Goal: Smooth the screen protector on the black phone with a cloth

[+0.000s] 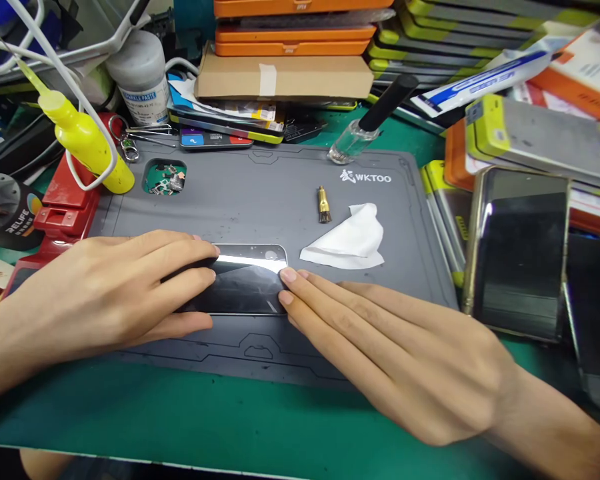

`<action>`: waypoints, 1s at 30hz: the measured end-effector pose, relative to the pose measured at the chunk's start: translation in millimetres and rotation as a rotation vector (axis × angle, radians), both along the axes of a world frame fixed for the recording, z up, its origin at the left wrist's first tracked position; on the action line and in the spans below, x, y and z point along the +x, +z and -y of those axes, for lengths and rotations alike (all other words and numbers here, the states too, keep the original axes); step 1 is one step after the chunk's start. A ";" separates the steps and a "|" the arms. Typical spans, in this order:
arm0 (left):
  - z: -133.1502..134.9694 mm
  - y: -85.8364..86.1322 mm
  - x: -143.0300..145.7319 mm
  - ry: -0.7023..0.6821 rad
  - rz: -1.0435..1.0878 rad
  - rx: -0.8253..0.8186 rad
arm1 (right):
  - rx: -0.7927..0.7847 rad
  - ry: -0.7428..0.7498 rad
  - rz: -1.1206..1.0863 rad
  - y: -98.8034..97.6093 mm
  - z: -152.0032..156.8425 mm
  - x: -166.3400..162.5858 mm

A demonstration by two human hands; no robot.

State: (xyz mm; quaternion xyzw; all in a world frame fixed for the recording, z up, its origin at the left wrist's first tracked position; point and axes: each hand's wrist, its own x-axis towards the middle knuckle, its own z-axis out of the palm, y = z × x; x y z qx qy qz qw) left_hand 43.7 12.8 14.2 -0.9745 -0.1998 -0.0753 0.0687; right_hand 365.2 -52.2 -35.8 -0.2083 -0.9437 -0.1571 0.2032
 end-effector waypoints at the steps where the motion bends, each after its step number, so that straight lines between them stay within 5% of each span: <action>1: -0.5 -1.0 -1.1 0.015 0.000 0.004 | 0.001 -0.001 -0.003 0.0 -0.1 -0.2; 30: -0.3 -6.4 -4.2 0.129 0.009 -0.130 | -0.120 -0.058 -0.106 -1.9 7.0 1.2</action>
